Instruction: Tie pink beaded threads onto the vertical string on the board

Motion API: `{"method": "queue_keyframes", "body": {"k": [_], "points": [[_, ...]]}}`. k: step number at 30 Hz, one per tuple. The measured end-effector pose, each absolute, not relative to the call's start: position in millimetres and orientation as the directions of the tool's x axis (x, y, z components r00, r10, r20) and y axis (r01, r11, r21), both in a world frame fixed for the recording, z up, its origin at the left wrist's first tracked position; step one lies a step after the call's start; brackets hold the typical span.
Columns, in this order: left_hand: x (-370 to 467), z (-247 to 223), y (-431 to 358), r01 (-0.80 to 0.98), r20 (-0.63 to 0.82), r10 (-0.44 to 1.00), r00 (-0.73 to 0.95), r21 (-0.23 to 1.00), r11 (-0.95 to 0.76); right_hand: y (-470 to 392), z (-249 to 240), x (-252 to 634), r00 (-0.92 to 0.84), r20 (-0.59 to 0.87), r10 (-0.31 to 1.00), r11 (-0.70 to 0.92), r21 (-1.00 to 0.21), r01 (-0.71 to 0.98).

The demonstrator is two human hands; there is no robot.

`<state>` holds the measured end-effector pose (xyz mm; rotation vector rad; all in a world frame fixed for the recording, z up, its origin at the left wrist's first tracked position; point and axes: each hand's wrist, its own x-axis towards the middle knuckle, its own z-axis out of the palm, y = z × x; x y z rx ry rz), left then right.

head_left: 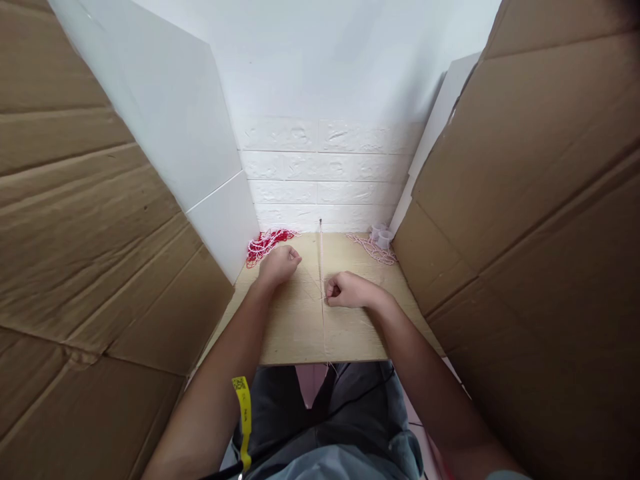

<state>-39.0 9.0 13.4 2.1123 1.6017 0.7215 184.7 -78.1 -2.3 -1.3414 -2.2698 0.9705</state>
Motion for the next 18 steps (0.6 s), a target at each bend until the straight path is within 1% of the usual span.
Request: {"method": "queue_keyframes", "body": {"k": [1, 3, 6, 7, 9, 12, 18], "points": [[-39, 15, 7, 0.761, 0.18, 0.961, 0.208, 0.588, -0.275, -78, -2, 185, -0.501, -0.056, 0.864, 0.325, -0.696, 0.64], [-39, 22, 2, 0.715, 0.185, 0.948, 0.26, 0.623, -0.317, -79, -1, 184, -0.497, -0.061, 0.865, 0.322, -0.692, 0.646], [-36, 31, -8, 0.551, 0.101, 0.853, 0.512, 0.724, -0.416, -80, 1, 183, -0.487, -0.061, 0.871, 0.314, -0.692, 0.65], [-35, 33, -10, 0.517, 0.047, 0.8, 0.598, 0.74, -0.43, -81, 2, 183, -0.487, -0.061, 0.871, 0.315, -0.692, 0.649], [-34, 33, -13, 0.49, -0.056, 0.7, 0.712, 0.754, -0.437, -81, 3, 183, -0.491, -0.064, 0.869, 0.316, -0.69, 0.651], [-34, 29, -11, 0.512, -0.158, 0.618, 0.77, 0.73, -0.452, -80, 2, 183, -0.488, -0.075, 0.87, 0.311, -0.685, 0.659], [-37, 22, -6, 0.513, -0.187, 0.564, 0.804, 0.698, -0.499, -80, 1, 186, -0.539, -0.076, 0.839, 0.329, -0.718, 0.613]]}}
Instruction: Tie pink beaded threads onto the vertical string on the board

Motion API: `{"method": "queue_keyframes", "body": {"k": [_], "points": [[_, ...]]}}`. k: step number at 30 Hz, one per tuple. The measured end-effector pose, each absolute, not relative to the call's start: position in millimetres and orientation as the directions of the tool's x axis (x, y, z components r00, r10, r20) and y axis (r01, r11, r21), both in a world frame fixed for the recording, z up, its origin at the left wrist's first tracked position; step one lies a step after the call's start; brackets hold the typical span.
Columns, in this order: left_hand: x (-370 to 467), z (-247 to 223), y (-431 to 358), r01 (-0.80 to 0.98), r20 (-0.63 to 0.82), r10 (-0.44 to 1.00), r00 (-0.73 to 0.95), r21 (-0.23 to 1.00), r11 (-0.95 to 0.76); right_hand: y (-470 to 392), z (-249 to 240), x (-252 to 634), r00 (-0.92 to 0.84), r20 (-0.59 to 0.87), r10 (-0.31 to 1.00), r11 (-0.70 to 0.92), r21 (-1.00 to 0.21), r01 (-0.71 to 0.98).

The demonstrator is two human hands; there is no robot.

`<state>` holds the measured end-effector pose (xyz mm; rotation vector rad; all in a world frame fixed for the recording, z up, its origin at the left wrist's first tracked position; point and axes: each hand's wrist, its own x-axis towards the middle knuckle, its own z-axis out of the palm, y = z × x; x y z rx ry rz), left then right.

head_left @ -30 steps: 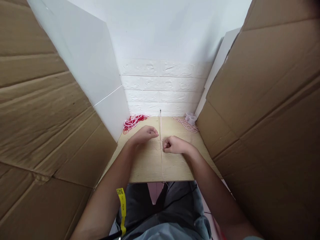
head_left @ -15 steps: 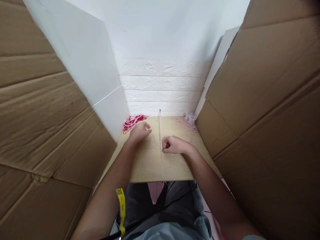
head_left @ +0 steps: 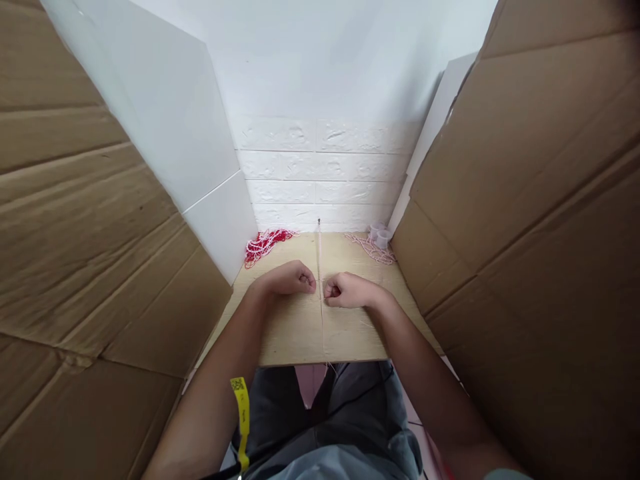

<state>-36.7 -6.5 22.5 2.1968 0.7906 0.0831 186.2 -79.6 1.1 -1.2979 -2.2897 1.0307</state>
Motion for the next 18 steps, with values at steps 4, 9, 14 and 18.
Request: {"method": "queue_keyframes", "body": {"k": [4, 9, 14, 18], "points": [[-35.2, 24.0, -9.1, 0.52, -0.173, 0.573, 0.801, 0.674, -0.524, -80.3, 2.0, 187.4, -0.539, -0.101, 0.836, 0.313, -0.72, 0.619], [-32.2, 28.1, -11.9, 0.505, -0.093, 0.624, 0.776, 0.685, -0.525, -80.4, 1.9, 187.1, -0.539, -0.107, 0.836, 0.314, -0.712, 0.628], [-34.5, 27.1, -8.4, 0.585, -0.05, 0.738, 0.673, 0.646, -0.49, -81.8, 2.5, 188.0, -0.533, -0.082, 0.842, 0.316, -0.726, 0.611], [-38.6, 21.8, -2.4, 0.663, -0.009, 0.818, 0.576, 0.59, -0.46, -81.9, 2.6, 188.6, -0.528, -0.063, 0.847, 0.329, -0.717, 0.614]]}}
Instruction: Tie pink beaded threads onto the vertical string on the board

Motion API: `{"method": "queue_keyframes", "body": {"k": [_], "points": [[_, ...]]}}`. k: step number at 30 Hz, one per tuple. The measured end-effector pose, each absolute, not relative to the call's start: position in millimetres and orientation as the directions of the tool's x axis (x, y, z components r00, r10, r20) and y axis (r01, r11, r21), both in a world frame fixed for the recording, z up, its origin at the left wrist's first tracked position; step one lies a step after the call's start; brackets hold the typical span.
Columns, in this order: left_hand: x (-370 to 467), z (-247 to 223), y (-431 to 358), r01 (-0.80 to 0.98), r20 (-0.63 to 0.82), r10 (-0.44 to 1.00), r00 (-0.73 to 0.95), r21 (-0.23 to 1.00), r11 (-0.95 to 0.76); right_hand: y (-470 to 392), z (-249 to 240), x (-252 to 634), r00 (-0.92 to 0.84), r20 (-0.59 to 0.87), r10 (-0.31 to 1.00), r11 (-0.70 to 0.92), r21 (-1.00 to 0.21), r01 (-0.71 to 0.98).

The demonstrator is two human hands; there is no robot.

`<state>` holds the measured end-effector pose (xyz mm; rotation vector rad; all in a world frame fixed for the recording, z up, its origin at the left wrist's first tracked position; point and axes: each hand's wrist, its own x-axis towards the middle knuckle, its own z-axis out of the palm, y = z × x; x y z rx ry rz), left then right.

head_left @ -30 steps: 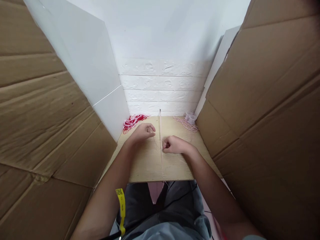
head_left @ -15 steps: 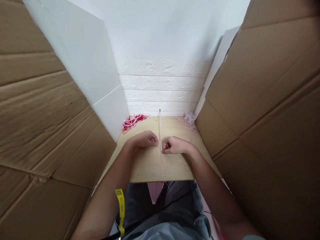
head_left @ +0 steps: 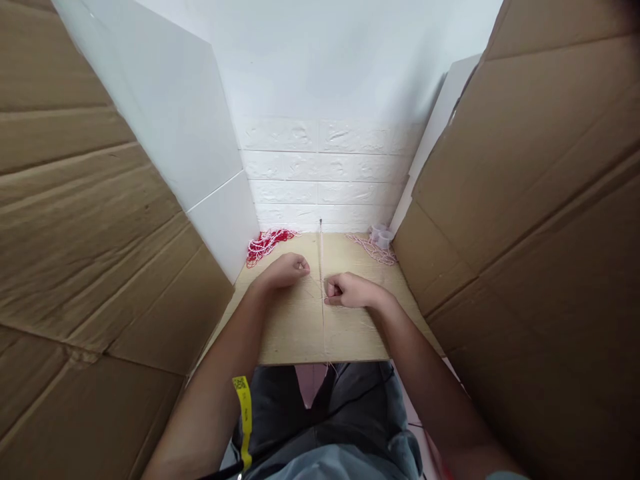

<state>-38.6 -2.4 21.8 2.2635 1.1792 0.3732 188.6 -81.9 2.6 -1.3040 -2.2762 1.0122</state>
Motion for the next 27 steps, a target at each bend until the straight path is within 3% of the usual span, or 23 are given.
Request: {"method": "queue_keyframes", "body": {"k": [9, 20, 24, 27], "points": [[-42.5, 14.9, 4.6, 0.817, -0.072, 0.895, 0.44, 0.446, -0.366, -82.2, 3.1, 187.6, -0.512, -0.023, 0.859, 0.353, -0.697, 0.624], [-43.6, 20.8, 4.3, 0.947, -0.032, 0.983, 0.183, 0.274, -0.168, -80.5, 0.7, 189.2, -0.513, -0.033, 0.858, 0.352, -0.69, 0.632], [-43.9, 20.2, 5.3, 0.963, -0.003, 0.997, 0.074, 0.26, -0.07, -78.9, -2.0, 189.4, -0.513, -0.035, 0.858, 0.346, -0.699, 0.626], [-43.0, 19.6, 4.8, 0.944, 0.002, 0.995, 0.102, 0.314, -0.098, -79.4, -0.7, 189.0, -0.515, -0.039, 0.856, 0.338, -0.71, 0.617]]}}
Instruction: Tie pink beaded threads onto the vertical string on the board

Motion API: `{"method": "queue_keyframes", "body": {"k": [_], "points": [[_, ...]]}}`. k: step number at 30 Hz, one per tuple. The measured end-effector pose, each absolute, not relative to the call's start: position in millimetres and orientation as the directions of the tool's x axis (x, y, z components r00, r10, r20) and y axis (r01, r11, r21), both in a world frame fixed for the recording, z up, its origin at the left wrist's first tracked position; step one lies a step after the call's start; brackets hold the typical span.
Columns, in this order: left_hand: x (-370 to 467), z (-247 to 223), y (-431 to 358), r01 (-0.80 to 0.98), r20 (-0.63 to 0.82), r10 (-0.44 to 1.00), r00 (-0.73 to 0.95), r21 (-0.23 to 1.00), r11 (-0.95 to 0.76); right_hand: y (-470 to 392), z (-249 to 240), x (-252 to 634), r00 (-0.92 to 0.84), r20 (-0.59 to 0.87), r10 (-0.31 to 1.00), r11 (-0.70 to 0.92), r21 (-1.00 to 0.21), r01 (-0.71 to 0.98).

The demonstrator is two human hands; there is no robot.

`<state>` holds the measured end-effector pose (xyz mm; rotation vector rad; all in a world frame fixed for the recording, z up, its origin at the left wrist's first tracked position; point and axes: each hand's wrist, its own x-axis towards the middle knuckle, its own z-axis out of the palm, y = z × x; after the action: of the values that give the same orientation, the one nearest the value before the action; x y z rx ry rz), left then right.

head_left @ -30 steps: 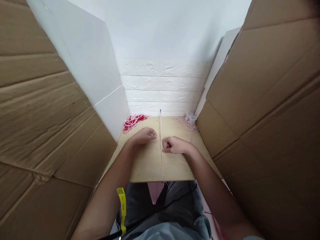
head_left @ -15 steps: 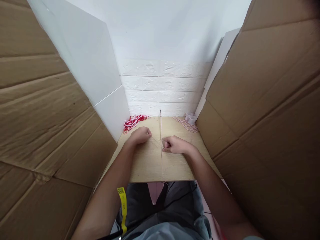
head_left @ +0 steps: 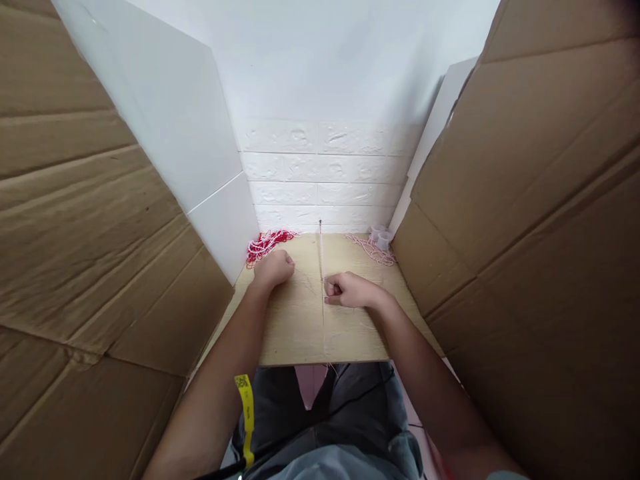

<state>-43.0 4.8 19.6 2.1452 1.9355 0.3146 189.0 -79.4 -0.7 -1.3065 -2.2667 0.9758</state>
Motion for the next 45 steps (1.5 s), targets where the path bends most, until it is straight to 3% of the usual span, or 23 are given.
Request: {"method": "queue_keyframes", "body": {"k": [6, 14, 20, 23, 28, 33, 37, 45], "points": [[-43, 20, 3, 0.898, -0.068, 0.955, 0.29, 0.365, -0.247, -82, 4, 188, -0.51, -0.059, 0.858, 0.322, -0.711, 0.625], [-39, 25, -1, 0.931, -0.061, 0.978, 0.198, 0.323, -0.169, -84, 6, 188, -0.48, -0.003, 0.877, 0.345, -0.69, 0.636], [-41, 28, -2, 0.941, -0.082, 0.981, 0.175, 0.308, -0.142, -86, 8, 190, -0.393, -0.044, 0.918, 0.23, -0.75, 0.62], [-44, 31, -3, 0.947, -0.086, 0.987, 0.132, 0.306, -0.1, -83, 7, 195, -0.29, -0.063, 0.955, 0.171, -0.682, 0.711], [-41, 30, -4, 0.936, -0.036, 0.988, 0.151, 0.327, -0.131, -78, 7, 204, -0.141, 0.029, 0.99, 0.136, -0.51, 0.849], [-34, 24, -6, 0.88, 0.01, 0.958, 0.285, 0.393, -0.266, -79, 12, 192, -0.121, 0.132, 0.984, 0.178, -0.637, 0.75], [-34, 24, -8, 0.89, -0.04, 0.951, 0.306, 0.366, -0.271, -79, 9, 186, -0.143, 0.095, 0.985, 0.17, -0.671, 0.722], [-38, 22, -4, 0.901, -0.038, 0.953, 0.3, 0.341, -0.269, -71, 2, 213, 0.072, -0.021, 0.997, -0.073, -0.494, 0.866]]}}
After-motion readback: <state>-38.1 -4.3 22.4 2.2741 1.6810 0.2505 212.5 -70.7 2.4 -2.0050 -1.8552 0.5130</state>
